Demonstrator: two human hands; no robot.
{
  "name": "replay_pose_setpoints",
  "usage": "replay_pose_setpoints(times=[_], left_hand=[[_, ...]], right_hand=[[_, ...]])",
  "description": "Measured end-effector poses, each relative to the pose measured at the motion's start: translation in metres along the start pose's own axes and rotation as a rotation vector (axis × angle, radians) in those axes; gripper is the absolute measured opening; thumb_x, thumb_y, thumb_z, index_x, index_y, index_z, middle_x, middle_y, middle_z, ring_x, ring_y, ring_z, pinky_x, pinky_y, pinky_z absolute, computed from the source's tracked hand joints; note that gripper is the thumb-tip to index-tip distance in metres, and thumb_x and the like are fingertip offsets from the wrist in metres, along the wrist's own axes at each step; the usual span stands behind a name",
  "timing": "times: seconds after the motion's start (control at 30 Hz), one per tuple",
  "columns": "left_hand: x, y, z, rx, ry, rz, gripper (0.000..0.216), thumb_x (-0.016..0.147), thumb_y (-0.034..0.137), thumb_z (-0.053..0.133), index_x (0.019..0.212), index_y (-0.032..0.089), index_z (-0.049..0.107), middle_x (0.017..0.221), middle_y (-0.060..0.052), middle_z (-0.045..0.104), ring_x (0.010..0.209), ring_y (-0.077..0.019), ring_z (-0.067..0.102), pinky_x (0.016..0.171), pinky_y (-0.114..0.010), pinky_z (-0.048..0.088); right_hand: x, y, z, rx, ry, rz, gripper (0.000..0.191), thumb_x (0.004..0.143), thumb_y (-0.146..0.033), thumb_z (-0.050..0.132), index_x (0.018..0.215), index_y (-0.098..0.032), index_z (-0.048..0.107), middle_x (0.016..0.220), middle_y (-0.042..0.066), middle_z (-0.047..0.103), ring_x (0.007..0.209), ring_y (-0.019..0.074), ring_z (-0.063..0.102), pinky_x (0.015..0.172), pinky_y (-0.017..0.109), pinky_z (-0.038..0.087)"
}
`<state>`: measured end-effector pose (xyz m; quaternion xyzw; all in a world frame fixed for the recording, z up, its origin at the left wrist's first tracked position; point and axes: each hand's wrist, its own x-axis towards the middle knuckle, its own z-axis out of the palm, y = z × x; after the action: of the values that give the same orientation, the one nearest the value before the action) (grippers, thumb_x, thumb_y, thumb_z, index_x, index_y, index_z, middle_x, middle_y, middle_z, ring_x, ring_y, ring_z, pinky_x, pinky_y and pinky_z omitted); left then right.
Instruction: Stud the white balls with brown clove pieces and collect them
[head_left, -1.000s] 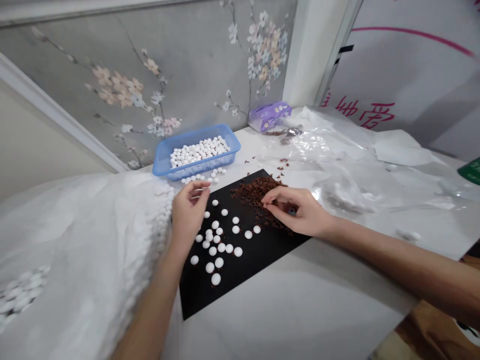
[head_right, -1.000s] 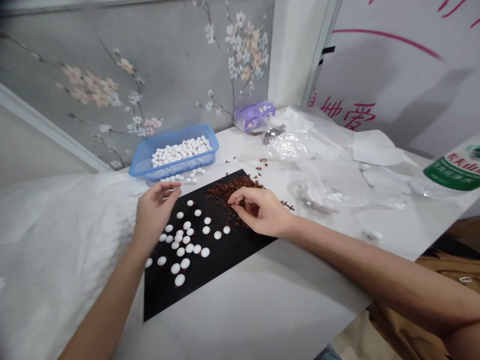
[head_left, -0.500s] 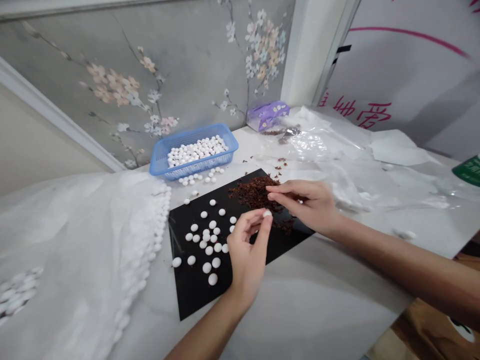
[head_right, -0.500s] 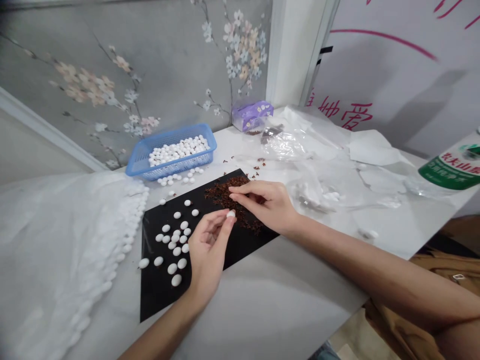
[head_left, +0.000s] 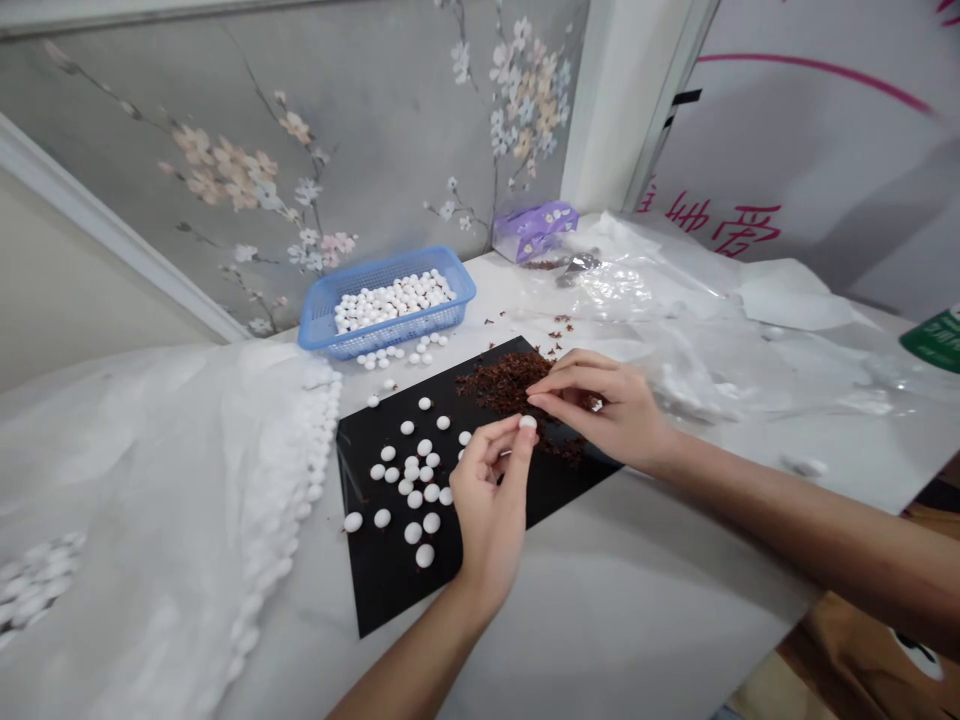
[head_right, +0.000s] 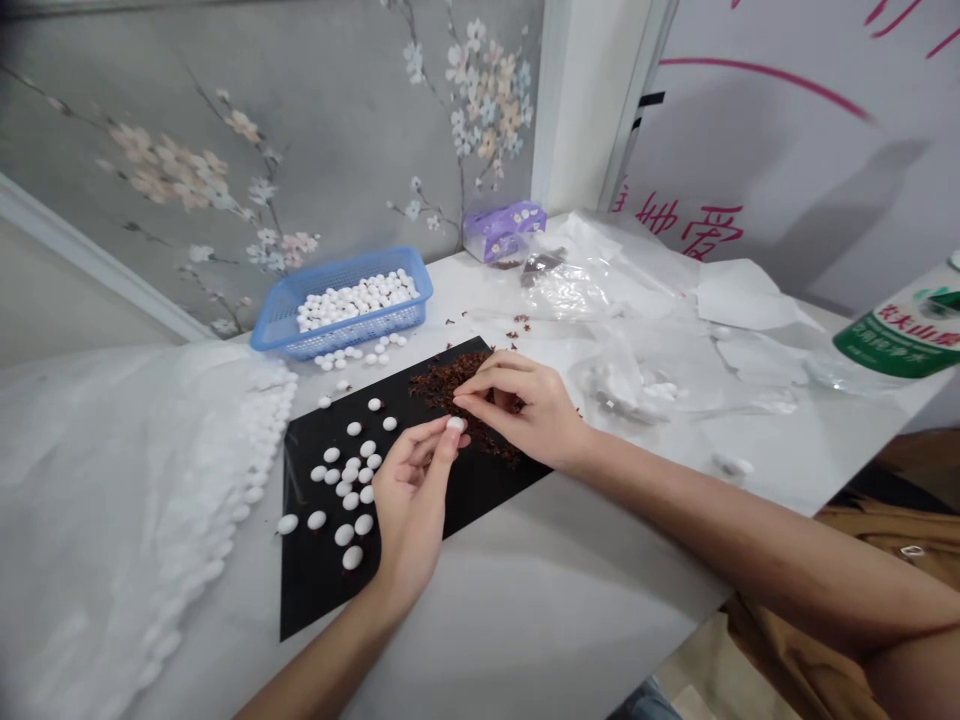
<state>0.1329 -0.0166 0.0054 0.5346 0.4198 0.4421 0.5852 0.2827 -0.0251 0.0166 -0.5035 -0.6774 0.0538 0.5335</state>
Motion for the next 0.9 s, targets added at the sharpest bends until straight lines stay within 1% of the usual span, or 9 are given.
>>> replay_pose_setpoints(times=[0.07,0.2,0.4,0.67,0.77,0.9], left_hand=[[0.0,0.0,0.0,0.014,0.006,0.015,0.018,0.078,0.032,0.064,0.092,0.02,0.066,0.09,-0.002,0.07,0.084,-0.0133,0.065,0.076,-0.022,0.05],[0.0,-0.001,0.0,0.008,0.005,0.011,0.019,0.078,0.032,0.063,0.092,0.02,0.068,0.092,-0.003,0.07,0.084,-0.0134,0.065,0.077,-0.023,0.05],[0.001,-0.001,0.0,-0.011,0.024,-0.004,0.021,0.078,0.032,0.064,0.094,0.02,0.069,0.093,-0.003,0.071,0.083,-0.0136,0.065,0.077,-0.023,0.051],[0.001,-0.002,-0.001,-0.01,0.025,0.012,0.02,0.078,0.032,0.063,0.092,0.019,0.069,0.089,-0.004,0.071,0.083,-0.0136,0.065,0.075,-0.023,0.051],[0.003,-0.002,-0.001,-0.017,0.025,0.015,0.021,0.078,0.033,0.063,0.091,0.018,0.068,0.087,-0.004,0.07,0.082,-0.0141,0.065,0.076,-0.024,0.051],[0.003,-0.001,-0.001,-0.027,0.048,0.014,0.022,0.077,0.035,0.064,0.09,0.017,0.069,0.083,-0.004,0.07,0.081,-0.0153,0.064,0.074,-0.025,0.051]], right_hand=[[-0.001,0.001,0.001,0.018,-0.037,0.029,0.004,0.08,-0.018,0.062,0.08,-0.017,0.065,0.075,0.003,0.058,0.055,0.0072,0.051,0.044,0.019,0.042],[-0.003,0.002,0.004,0.057,-0.097,0.074,0.006,0.082,-0.021,0.059,0.079,-0.017,0.061,0.075,0.003,0.056,0.057,0.0082,0.051,0.045,0.02,0.041],[-0.002,0.001,0.005,0.056,-0.115,0.103,0.005,0.084,-0.019,0.056,0.081,-0.018,0.06,0.078,0.003,0.056,0.062,0.0091,0.052,0.048,0.021,0.042],[-0.005,0.001,0.007,0.059,-0.102,0.052,0.005,0.083,-0.017,0.056,0.08,-0.017,0.06,0.075,0.003,0.055,0.058,0.0085,0.05,0.045,0.02,0.04],[-0.007,0.001,0.009,0.073,-0.088,0.026,0.003,0.083,-0.017,0.057,0.084,-0.017,0.059,0.076,0.004,0.055,0.055,0.0079,0.049,0.044,0.02,0.04],[-0.011,0.003,0.011,0.14,-0.133,0.011,0.017,0.078,-0.018,0.062,0.093,-0.017,0.055,0.078,0.001,0.054,0.046,0.004,0.045,0.042,0.019,0.04]])
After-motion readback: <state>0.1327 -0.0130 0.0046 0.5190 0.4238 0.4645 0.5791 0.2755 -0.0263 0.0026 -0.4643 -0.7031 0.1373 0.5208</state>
